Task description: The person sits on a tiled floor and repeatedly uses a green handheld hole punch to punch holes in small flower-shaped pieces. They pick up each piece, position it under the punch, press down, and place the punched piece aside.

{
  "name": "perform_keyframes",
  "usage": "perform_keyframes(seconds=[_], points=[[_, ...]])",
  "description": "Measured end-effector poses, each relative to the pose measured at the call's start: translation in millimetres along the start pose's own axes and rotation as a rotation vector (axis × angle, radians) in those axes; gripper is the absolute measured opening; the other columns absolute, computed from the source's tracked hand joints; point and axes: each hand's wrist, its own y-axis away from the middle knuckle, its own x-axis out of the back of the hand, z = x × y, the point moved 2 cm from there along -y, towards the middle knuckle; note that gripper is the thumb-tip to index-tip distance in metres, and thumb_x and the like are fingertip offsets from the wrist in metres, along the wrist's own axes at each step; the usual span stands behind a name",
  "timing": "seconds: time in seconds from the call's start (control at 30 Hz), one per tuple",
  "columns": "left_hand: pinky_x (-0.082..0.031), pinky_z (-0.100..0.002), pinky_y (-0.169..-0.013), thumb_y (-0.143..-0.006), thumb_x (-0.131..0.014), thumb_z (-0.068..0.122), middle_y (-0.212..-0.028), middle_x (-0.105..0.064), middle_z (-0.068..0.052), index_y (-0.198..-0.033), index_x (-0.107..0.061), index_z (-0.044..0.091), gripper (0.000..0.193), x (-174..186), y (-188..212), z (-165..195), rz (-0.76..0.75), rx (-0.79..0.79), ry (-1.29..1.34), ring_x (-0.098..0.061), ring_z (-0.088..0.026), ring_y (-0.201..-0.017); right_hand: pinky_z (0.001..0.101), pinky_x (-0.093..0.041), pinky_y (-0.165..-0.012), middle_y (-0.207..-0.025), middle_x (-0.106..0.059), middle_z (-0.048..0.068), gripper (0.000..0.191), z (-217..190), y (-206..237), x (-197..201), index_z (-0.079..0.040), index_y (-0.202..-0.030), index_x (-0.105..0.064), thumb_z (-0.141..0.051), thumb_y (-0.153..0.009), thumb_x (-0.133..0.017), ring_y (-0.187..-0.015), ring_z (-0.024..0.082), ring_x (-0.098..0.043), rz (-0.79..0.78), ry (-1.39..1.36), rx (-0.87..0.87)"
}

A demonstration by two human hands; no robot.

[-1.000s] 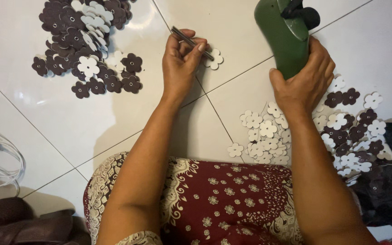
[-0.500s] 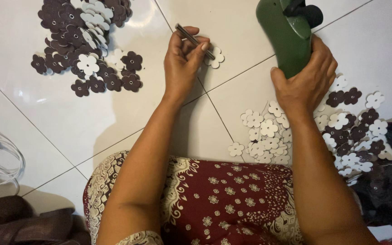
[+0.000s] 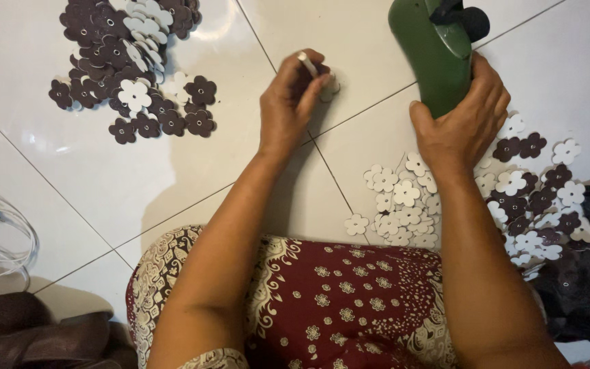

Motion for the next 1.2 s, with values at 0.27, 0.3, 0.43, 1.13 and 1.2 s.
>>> perform_keyframes(seconds=[0.27,0.3,0.43,1.13,1.2], points=[[-0.061,-0.027,-0.089,-0.097,-0.071,0.001,-0.116,-0.072,-0.001,-0.12,-0.065,0.012,0.026,-1.5,9.5,10.7,-0.033,-0.234,-0.279,-0.073,-0.017,-0.105,0.0532,-0.037,-0.117,-0.146,-0.051,0.019,0.084,-6.9,-3.5,12.0,-0.001,-0.15,-0.04,-0.019,-0.083,-0.087,-0.135,0.038,-0.044,-0.015,-0.061,0.047],[-0.061,-0.027,-0.089,-0.096,-0.072,0.001,-0.116,-0.072,-0.001,-0.119,-0.066,0.013,0.026,-1.3,9.5,12.9,-0.039,-0.261,-0.284,-0.073,-0.017,-0.105,0.053,-0.039,-0.116,-0.146,-0.052,0.019,0.084,-10.8,-2.4,16.5,-0.001,-0.151,-0.04,-0.018,-0.083,-0.087,-0.134,0.038,-0.045,-0.024,-0.077,0.042],[-0.06,-0.029,-0.091,-0.097,-0.075,0.005,-0.116,-0.073,0.001,-0.117,-0.066,0.014,0.025,1.0,7.5,20.3,-0.022,-0.288,-0.288,-0.072,-0.017,-0.106,0.0478,-0.048,-0.114,-0.14,-0.053,0.02,0.085,-27.8,7.8,47.0,0.0,-0.155,-0.036,-0.017,-0.088,-0.087,-0.132,0.033,-0.051,-0.084,-0.376,0.025],[-0.059,-0.033,-0.086,-0.095,-0.074,0.006,-0.112,-0.072,-0.002,-0.117,-0.067,0.012,0.024,3.5,2.2,14.9,-0.04,-0.277,-0.305,-0.072,-0.022,-0.101,0.0435,-0.053,-0.107,-0.136,-0.05,0.017,0.076,-102.0,21.9,97.5,-0.002,-0.143,-0.038,-0.017,-0.08,-0.079,-0.124,0.029,-0.057,0.005,-0.67,0.221],[-0.059,-0.034,-0.084,-0.093,-0.077,0.007,-0.111,-0.071,-0.006,-0.113,-0.067,0.011,0.023,4.1,1.9,14.3,-0.037,-0.227,-0.365,-0.071,-0.025,-0.099,0.0476,-0.047,-0.112,-0.14,-0.048,0.023,0.08,-104.1,24.2,93.6,0.0,-0.148,-0.042,-0.01,-0.079,-0.083,-0.129,0.035,-0.05,0.033,-0.291,0.419]])
